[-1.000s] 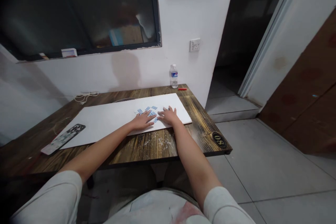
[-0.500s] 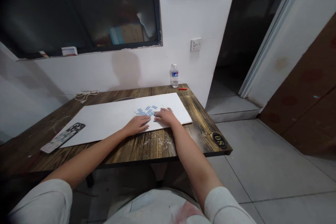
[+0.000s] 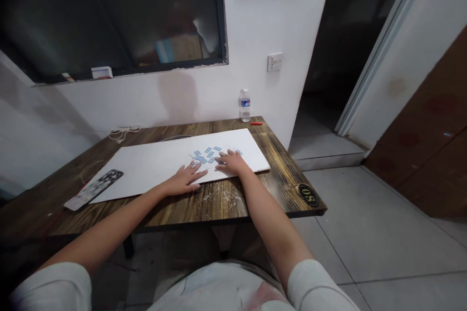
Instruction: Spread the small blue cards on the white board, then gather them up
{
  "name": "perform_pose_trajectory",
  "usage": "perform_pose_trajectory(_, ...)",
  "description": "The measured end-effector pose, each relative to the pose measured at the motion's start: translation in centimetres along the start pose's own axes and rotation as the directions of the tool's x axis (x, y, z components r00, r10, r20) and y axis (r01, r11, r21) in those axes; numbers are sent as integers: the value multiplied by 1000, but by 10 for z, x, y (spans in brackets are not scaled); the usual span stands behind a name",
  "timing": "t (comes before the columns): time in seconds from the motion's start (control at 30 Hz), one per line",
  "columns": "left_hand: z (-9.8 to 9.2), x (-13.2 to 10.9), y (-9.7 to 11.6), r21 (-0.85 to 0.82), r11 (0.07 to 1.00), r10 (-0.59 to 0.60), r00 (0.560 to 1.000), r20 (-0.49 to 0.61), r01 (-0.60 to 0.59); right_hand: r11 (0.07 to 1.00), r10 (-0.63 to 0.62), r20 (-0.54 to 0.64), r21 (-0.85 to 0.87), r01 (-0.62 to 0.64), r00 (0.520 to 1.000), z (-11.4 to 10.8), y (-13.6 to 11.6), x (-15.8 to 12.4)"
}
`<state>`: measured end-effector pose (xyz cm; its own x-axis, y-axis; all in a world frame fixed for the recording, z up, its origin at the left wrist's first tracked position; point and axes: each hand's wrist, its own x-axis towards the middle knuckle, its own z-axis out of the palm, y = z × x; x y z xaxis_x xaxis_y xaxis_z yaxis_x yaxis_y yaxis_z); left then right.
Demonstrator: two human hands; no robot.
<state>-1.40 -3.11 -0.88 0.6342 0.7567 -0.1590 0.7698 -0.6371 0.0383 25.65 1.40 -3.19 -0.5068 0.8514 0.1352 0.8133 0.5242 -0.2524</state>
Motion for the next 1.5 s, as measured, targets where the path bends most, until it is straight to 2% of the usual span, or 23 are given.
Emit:
perform_pose_trajectory(0.07,0,0,-3,-11,999,-42,999,-30,42,1000,2,-33,6,-2,999,1,0,2)
perform_pose_trajectory(0.13,1,4,-7,-11,994,-107,990,-93,107,998,-52,-52,21,54,997,2,-3,3)
perform_pose_trajectory(0.23,0,18,-13,-16,985,-170,973,-158,170,982,-186,-23,25,187,982,4,-11,5)
perform_pose_trajectory(0.3,-1,29,-15,-19,986,-168,971,-168,167,976,-217,2,14,217,976,6,-14,4)
perform_pose_trajectory(0.37,-2,39,-17,-17,989,-150,973,-175,149,982,-189,2,-9,189,982,6,-16,4)
perform_pose_trajectory(0.5,-4,47,-19,-33,991,-132,978,-164,128,997,-45,-26,-71,43,999,3,-13,2)
perform_pose_trajectory(0.6,-4,42,-21,-44,994,-101,987,-124,96,995,6,-44,-100,-10,999,2,-11,2)
perform_pose_trajectory(0.7,-2,31,-22,-35,996,-84,989,-125,80,996,-14,-74,-88,8,997,3,-10,3)
perform_pose_trajectory(0.83,4,15,-25,12,991,-127,973,-193,132,983,-184,-94,-15,184,978,4,-11,6)
perform_pose_trajectory(0.93,6,10,-27,20,985,-163,970,-183,170,963,-268,-85,19,270,960,3,-12,7)
perform_pose_trajectory(1.13,1,21,-34,-44,980,-197,964,-179,192,983,-181,-67,21,183,981,4,-14,5)
perform_pose_trajectory(1.2,0,31,-38,-96,977,-206,950,-233,188,985,-172,-78,21,174,982,5,-13,6)
perform_pose_trajectory(1.27,0,42,-41,-151,971,-227,919,-323,187,989,-144,-117,25,148,983,6,-13,7)
perform_pose_trajectory(1.33,-1,52,-44,-168,967,-239,904,-355,189,993,-103,-175,37,111,979,6,-12,8)
perform_pose_trajectory(1.5,-3,67,-43,-89,966,-252,957,-144,241,996,-23,-314,72,48,949,1,-12,5)
